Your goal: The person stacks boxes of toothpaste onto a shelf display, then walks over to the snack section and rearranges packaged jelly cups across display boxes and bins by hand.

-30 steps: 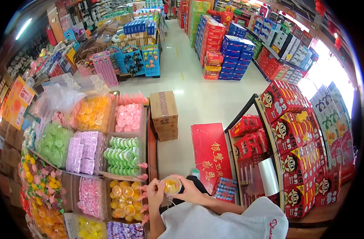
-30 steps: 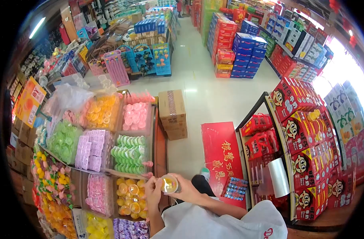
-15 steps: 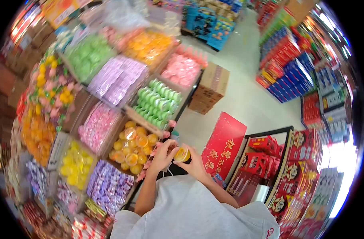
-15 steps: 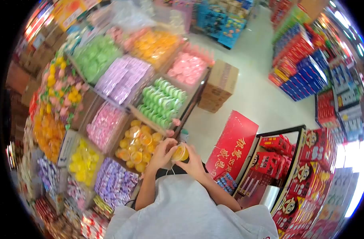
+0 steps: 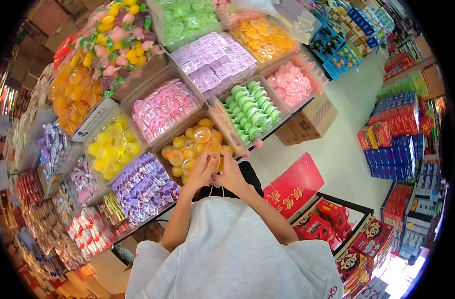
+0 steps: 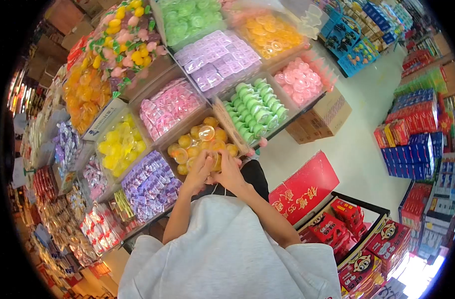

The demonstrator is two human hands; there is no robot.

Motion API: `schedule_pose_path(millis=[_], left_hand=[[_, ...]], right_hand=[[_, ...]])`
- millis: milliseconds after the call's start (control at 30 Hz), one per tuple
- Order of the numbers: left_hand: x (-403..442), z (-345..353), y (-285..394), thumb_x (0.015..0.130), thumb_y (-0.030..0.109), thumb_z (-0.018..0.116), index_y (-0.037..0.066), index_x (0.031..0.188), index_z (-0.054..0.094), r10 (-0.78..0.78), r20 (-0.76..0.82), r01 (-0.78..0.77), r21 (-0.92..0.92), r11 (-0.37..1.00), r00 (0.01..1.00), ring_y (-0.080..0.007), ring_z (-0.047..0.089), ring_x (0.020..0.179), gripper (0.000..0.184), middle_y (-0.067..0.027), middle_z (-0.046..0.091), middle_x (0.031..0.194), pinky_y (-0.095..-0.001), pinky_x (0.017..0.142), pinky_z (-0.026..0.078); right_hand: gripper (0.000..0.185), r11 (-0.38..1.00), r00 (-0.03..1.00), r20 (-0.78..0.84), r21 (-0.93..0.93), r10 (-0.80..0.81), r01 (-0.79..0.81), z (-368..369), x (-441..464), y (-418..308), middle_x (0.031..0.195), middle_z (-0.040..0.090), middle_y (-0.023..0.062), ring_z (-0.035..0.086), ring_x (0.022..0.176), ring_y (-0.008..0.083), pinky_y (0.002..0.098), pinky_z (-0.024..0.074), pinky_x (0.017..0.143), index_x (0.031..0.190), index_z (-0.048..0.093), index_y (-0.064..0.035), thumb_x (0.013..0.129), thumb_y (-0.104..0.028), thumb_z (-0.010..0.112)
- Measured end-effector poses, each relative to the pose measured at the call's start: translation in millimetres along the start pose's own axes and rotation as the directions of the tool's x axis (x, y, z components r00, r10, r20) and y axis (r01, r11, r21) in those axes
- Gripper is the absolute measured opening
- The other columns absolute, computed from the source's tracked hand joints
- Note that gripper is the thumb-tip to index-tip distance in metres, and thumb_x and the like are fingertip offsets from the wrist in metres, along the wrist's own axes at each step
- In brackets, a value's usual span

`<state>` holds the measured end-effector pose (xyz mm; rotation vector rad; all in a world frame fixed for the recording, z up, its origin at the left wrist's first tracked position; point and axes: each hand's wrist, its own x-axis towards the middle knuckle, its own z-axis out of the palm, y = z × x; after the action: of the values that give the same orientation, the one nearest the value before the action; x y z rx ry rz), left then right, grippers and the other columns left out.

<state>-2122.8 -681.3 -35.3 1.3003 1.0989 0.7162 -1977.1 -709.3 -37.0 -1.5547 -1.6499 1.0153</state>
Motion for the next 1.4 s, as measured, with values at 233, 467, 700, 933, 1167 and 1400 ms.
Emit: schedule_pose_path(millis=[233, 467, 700, 933, 1167, 1400], left_hand=[[2, -41, -35, 0.092, 0.028, 0.057, -0.001, 0.106, 0.049, -0.003, -0.068, 0.024, 0.307, 0.951, 0.998, -0.0233, 0.058, 0.092, 0.033, -0.0148, 0.059, 0.099, -0.0328, 0.081, 0.046], [-7, -81, -64, 0.096, 0.015, 0.048, -0.002, 0.108, 0.051, 0.101, -0.507, 0.011, 0.214, 0.977, 0.856, -0.0245, 0.061, 0.091, 0.022, -0.0168, 0.062, 0.096, -0.0327, 0.080, 0.047], [-5, -88, -148, 0.092, 0.009, 0.048, -0.006, 0.123, 0.046, 0.171, -0.660, 0.127, 0.378, 0.917, 0.731, -0.0366, 0.052, 0.108, 0.034, -0.0251, 0.054, 0.114, -0.0393, 0.097, 0.040], [-6, -79, -146, 0.093, 0.016, 0.048, -0.007, 0.124, 0.047, 0.141, -0.623, 0.168, 0.411, 0.896, 0.769, -0.0397, 0.044, 0.116, 0.039, -0.0267, 0.046, 0.123, -0.0407, 0.102, 0.035], [-8, -76, -147, 0.086, 0.023, 0.062, -0.005, 0.122, 0.050, 0.135, -0.661, 0.183, 0.388, 0.903, 0.738, -0.0387, 0.046, 0.113, 0.047, -0.0255, 0.048, 0.119, -0.0416, 0.100, 0.037], [-7, -78, -154, 0.087, 0.024, 0.063, -0.004, 0.119, 0.052, 0.119, -0.679, 0.214, 0.386, 0.898, 0.724, -0.0333, 0.054, 0.100, 0.043, -0.0224, 0.052, 0.112, -0.0378, 0.087, 0.045]], right_hand=[[0.065, 0.998, 0.978, 0.208, -0.058, -0.005, 0.017, 35, 33, 11, 0.115, 0.051, 0.0263, 0.051, 0.108, 0.0434, 0.0450, 0.0459, 0.086, 0.123, 0.038, 0.0016, 0.069, -0.011, 0.072], [0.056, 0.939, 0.950, 0.268, -0.252, -0.163, 0.232, 85, 76, -21, 0.108, 0.047, 0.0202, 0.050, 0.104, 0.0396, 0.0455, 0.0455, 0.082, 0.111, 0.045, -0.0023, 0.064, -0.011, 0.074], [0.056, 0.844, 0.932, 0.310, -0.435, -0.186, 0.313, 147, 89, 16, 0.112, 0.047, 0.0215, 0.046, 0.110, 0.0398, 0.0469, 0.0421, 0.089, 0.116, 0.049, -0.0040, 0.066, -0.011, 0.074], [0.059, 0.902, 0.923, 0.338, -0.314, -0.184, 0.295, 143, 89, 33, 0.120, 0.051, 0.0176, 0.048, 0.111, 0.0365, 0.0437, 0.0413, 0.093, 0.126, 0.047, -0.0069, 0.072, -0.012, 0.071], [0.061, 0.900, 0.915, 0.364, -0.320, -0.173, 0.298, 146, 90, 42, 0.119, 0.053, 0.0161, 0.048, 0.111, 0.0367, 0.0440, 0.0420, 0.092, 0.131, 0.045, -0.0127, 0.074, -0.011, 0.068], [0.062, 0.906, 0.942, 0.279, -0.324, -0.185, 0.274, 150, 86, 41, 0.120, 0.050, 0.0209, 0.046, 0.113, 0.0405, 0.0464, 0.0414, 0.094, 0.131, 0.043, -0.0124, 0.074, -0.007, 0.067]])
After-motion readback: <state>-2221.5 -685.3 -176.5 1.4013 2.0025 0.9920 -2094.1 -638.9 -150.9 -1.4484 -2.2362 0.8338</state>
